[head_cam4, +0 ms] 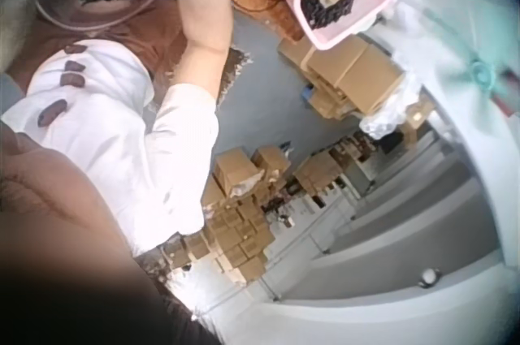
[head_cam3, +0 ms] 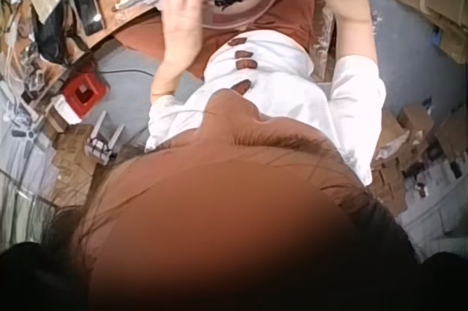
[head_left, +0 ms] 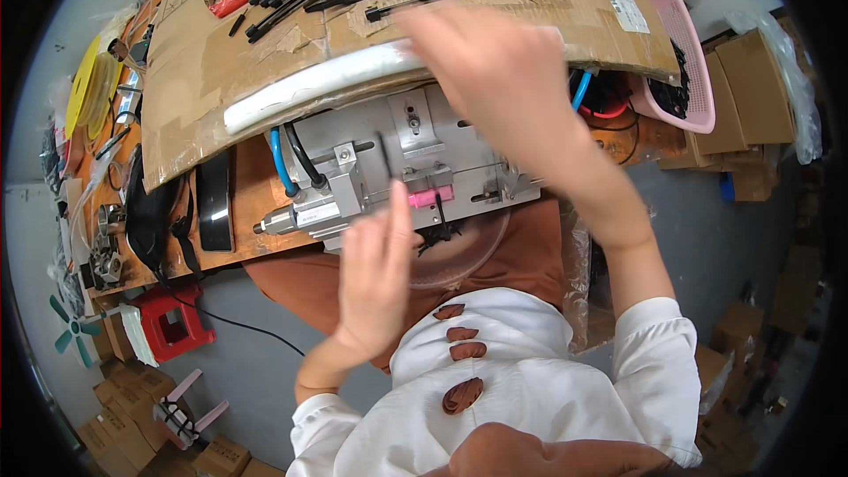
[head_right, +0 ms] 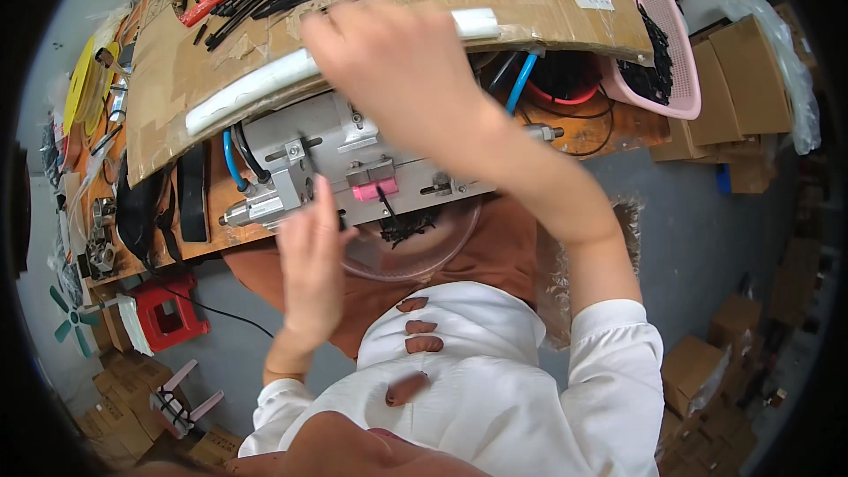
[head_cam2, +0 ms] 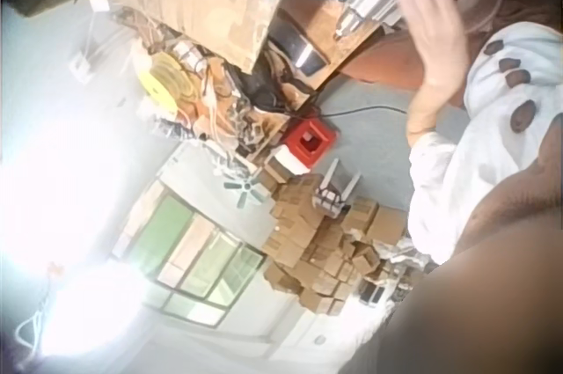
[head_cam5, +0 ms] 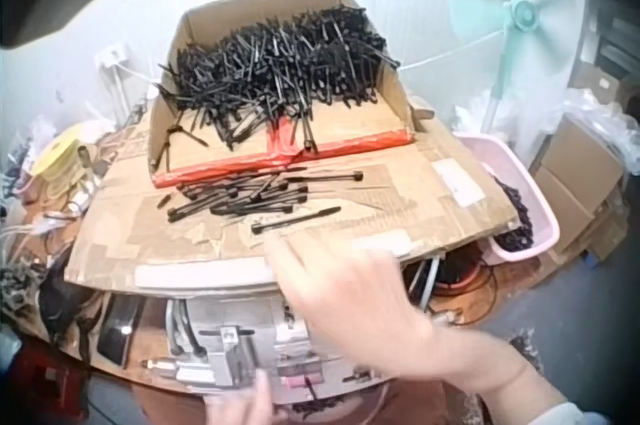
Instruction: The person takes individual cable ties from a pile, inserts them into a machine one by one, and collects the processed ties in a bin.
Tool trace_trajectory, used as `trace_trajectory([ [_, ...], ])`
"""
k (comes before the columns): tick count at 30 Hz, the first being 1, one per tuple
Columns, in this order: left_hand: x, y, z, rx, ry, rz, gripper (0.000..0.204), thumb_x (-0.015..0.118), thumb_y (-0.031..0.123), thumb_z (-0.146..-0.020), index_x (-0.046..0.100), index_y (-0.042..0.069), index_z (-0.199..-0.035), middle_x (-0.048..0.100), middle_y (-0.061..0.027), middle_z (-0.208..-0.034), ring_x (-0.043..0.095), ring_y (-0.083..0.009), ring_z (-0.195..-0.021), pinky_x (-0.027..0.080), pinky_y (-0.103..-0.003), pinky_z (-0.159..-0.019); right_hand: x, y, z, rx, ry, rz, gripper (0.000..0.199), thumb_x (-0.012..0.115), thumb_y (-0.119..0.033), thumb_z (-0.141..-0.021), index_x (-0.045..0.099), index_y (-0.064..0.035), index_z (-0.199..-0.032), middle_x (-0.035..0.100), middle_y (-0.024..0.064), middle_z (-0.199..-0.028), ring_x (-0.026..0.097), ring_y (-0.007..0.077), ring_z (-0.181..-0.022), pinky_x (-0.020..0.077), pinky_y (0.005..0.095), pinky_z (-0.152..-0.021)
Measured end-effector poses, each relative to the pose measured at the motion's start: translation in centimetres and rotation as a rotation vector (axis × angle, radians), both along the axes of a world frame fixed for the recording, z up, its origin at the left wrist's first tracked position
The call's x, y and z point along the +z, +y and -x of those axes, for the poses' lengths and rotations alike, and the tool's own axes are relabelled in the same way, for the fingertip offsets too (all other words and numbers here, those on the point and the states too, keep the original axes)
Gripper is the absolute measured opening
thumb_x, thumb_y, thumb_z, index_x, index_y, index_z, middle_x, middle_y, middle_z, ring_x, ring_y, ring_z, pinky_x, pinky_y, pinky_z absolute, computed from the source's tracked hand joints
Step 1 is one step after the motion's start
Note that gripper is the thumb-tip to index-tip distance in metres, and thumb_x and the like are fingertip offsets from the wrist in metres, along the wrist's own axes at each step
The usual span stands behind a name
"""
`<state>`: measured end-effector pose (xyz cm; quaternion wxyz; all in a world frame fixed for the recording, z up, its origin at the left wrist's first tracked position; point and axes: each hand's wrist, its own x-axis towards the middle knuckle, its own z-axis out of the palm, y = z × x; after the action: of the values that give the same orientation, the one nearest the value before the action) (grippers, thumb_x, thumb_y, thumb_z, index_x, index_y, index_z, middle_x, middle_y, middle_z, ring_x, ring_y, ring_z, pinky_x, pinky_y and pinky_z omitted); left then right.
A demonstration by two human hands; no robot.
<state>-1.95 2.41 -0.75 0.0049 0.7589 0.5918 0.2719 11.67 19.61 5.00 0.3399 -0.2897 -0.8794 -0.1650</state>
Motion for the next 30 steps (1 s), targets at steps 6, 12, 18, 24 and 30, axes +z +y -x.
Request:
trace_trajectory([
  [6,-3.8,-1.2,-3.7,0.039,-0.007,0.161,0.073,0.066,-0.003,-0.072,0.036,-0.006,-0.139,0.05,-0.0119,-0.098,0.047,-0.0281,-0.09,0.042,-0.038,-0.082,1.2,7.9,4.3,-0.02,-0.312,0.121,0.021,0.06,-0.012,-0.089,0.063,0.0037,-0.103,0.066,0.011,-0.075,0.065,0.0175,-0.067,0.0511,0.0266,-0.059],
  [12,-3.9,-0.5,-4.2,0.07,0.072,0.167,0.069,0.064,-0.003,-0.075,0.037,-0.007,-0.138,0.048,-0.0106,-0.096,0.047,-0.026,-0.088,0.042,-0.036,-0.08,3.5,3.0,-2.2,0.333,0.59,0.913,0.016,0.064,-0.005,-0.079,0.065,0.0,-0.094,0.066,0.0151,-0.083,0.065,0.0239,-0.075,0.0514,0.0321,-0.063],
  [18,-3.1,-0.6,-3.5,-0.001,0.099,0.2,0.066,0.057,0.0,-0.075,0.036,-0.008,-0.137,0.05,-0.0114,-0.097,0.049,-0.0251,-0.086,0.044,-0.032,-0.08,-2.0,-6.9,-6.4,0.308,0.833,0.928,0.025,0.063,0.014,-0.077,0.062,0.0024,-0.1,0.067,0.0101,-0.093,0.063,0.0138,-0.073,0.0516,0.0228,-0.058],
  [24,5.0,10.8,6.6,0.167,0.053,-0.223,0.03,0.053,-0.005,-0.083,0.061,0.006,-0.11,0.058,-0.01,-0.096,0.054,-0.0259,-0.085,0.044,-0.033,-0.076,-9.5,-13.6,-5.9,0.245,0.398,0.763,0.04,0.065,0.014,-0.074,0.056,0.0047,-0.111,0.066,0.0178,-0.096,0.066,0.0245,-0.075,0.0546,0.0277,-0.063],
  [30,5.4,18.9,14.0,0.034,-0.099,0.025,0.022,0.055,-0.006,-0.084,0.06,0.007,-0.1,0.061,-0.0122,-0.095,0.059,-0.0275,-0.084,0.047,-0.036,-0.077,-11.4,-13.8,-3.7,0.188,0.225,0.713,0.061,0.069,0.002,-0.076,0.047,0.0059,-0.133,0.051,0.0058,-0.062,0.052,0.0167,-0.052,0.0416,0.0329,-0.048],
])
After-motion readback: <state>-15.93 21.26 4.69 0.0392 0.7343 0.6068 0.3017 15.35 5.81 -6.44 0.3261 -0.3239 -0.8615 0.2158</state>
